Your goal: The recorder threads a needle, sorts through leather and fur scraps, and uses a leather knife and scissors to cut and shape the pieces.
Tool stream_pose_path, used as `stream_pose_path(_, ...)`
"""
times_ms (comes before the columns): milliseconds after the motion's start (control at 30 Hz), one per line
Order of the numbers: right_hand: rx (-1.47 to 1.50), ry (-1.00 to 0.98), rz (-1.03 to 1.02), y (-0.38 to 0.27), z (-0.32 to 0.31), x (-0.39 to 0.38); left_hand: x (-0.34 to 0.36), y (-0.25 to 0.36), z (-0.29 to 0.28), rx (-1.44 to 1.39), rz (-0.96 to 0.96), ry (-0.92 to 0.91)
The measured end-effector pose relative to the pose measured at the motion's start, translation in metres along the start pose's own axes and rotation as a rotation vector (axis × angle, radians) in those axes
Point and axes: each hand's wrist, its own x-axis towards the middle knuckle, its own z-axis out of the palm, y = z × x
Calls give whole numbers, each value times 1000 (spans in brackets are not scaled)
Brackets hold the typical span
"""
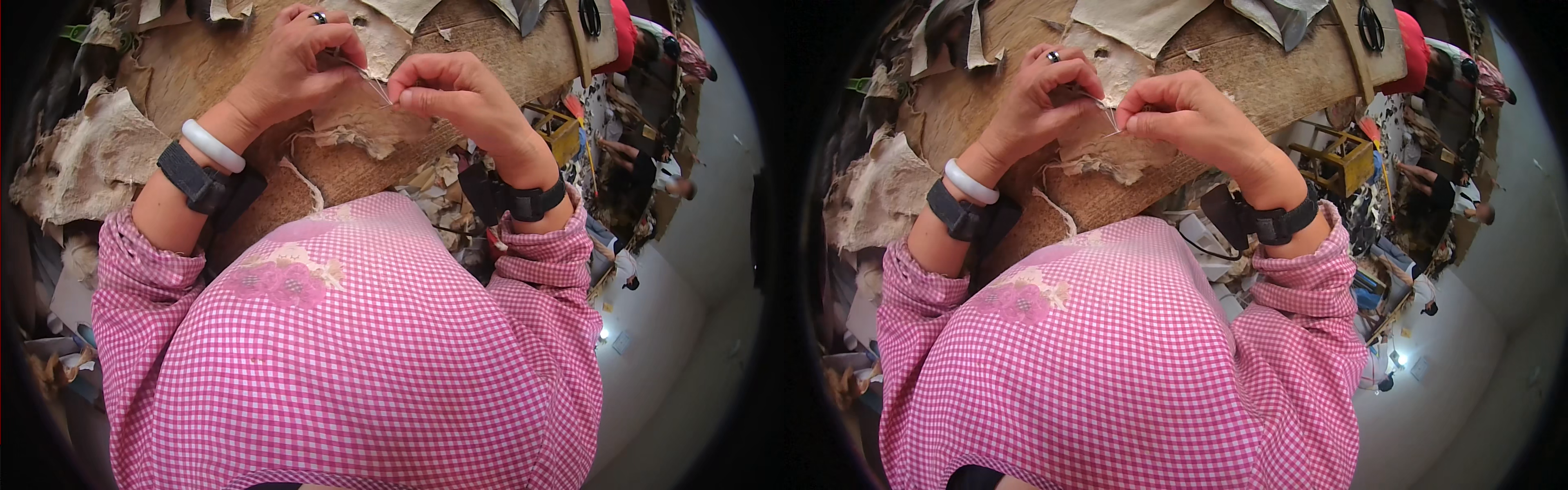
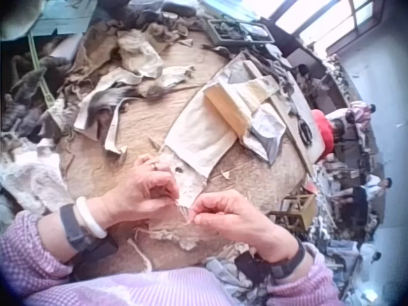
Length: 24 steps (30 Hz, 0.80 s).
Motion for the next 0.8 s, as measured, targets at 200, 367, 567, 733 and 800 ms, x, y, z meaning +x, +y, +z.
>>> stream_pose_path(200, -555, 283, -41, -13, -5, -3, 0, 1, 1, -13, 12, 29)
stream_pose_path(367, 41, 626, -188, -37, -60, -67, -2, -4, 2, -31, 8, 4)
stream_pose_path(567, 388, 543, -682, -90, -229, -255, -4, -11, 8, 31, 69, 77)
stream_pose_path(733, -709, 2232, -269, -57, -288, -452, -5, -15, 11, 37, 68, 85)
stream_pose_path(800, -972, 2424, -4, -29, -278, -526, -5, -16, 12, 38, 48, 120)
